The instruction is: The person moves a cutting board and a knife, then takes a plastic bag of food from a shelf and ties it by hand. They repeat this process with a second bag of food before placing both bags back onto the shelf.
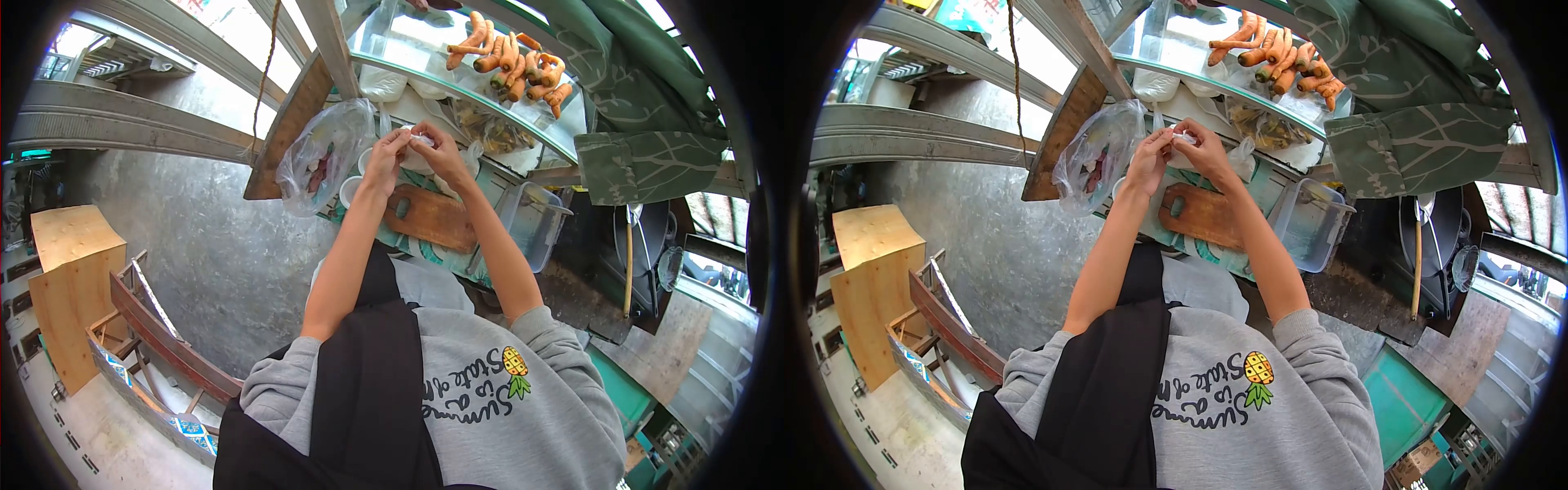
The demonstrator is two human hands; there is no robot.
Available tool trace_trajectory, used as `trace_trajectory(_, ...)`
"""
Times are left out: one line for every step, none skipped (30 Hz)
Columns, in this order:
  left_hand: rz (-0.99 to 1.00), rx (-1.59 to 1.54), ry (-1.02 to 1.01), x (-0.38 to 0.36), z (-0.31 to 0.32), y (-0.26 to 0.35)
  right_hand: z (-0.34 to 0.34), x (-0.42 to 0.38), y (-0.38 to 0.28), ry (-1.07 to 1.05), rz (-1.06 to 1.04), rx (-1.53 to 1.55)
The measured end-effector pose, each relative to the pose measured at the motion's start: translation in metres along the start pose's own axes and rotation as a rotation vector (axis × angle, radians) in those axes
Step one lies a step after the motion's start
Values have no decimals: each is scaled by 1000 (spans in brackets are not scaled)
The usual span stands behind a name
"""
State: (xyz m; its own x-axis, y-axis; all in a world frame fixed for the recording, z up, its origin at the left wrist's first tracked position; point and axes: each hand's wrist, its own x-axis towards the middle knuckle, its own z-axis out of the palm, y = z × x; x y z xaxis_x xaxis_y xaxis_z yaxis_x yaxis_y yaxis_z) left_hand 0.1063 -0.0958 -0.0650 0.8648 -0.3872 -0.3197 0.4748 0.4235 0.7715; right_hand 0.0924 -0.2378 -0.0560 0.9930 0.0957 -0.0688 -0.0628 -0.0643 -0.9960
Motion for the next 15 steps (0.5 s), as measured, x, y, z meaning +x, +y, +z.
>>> trace_trajectory(-10, -47, 16, -1, 1, -1, 0, 0, -3, -2, 0, 3)
trace_trajectory(-19, -95, 32, -1, 2, -2, -1, -1, -6, -27, 44, 82)
trace_trajectory(-20, -94, 35, -1, 0, -2, -1, -1, -9, -50, 88, 161)
trace_trajectory(-21, -91, 24, 0, 0, -2, -3, -1, -8, -53, 88, 162)
trace_trajectory(-22, -88, 13, 1, -1, -3, -4, 0, -8, -89, 88, 184)
trace_trajectory(-22, -89, 15, 1, -1, -1, -5, 0, -8, -125, 88, 206)
trace_trajectory(-25, -73, 0, 2, 0, 2, -8, 1, -10, -126, 89, 205)
trace_trajectory(-31, -57, -17, 3, 1, 3, -11, 1, -11, -147, 105, 179)
trace_trajectory(-33, -57, -16, 2, 0, 4, -13, 1, -11, -170, 120, 155)
trace_trajectory(-61, -12, -15, 2, -1, 7, -14, 1, -10, -171, 120, 157)
trace_trajectory(-90, 33, -15, 2, -2, 10, -15, 1, -10, -162, 67, 105)
trace_trajectory(-88, 32, -16, 1, -2, 16, -17, 0, -11, -154, 14, 49)
trace_trajectory(-132, 203, -12, 0, -4, 24, -18, -1, -11, -154, 15, 48)
trace_trajectory(-174, 375, -6, -1, -5, 32, -17, -2, -11, -140, 1, 16)
trace_trajectory(-175, 374, -5, -3, -1, 41, -16, -3, -11, -127, -11, -15)
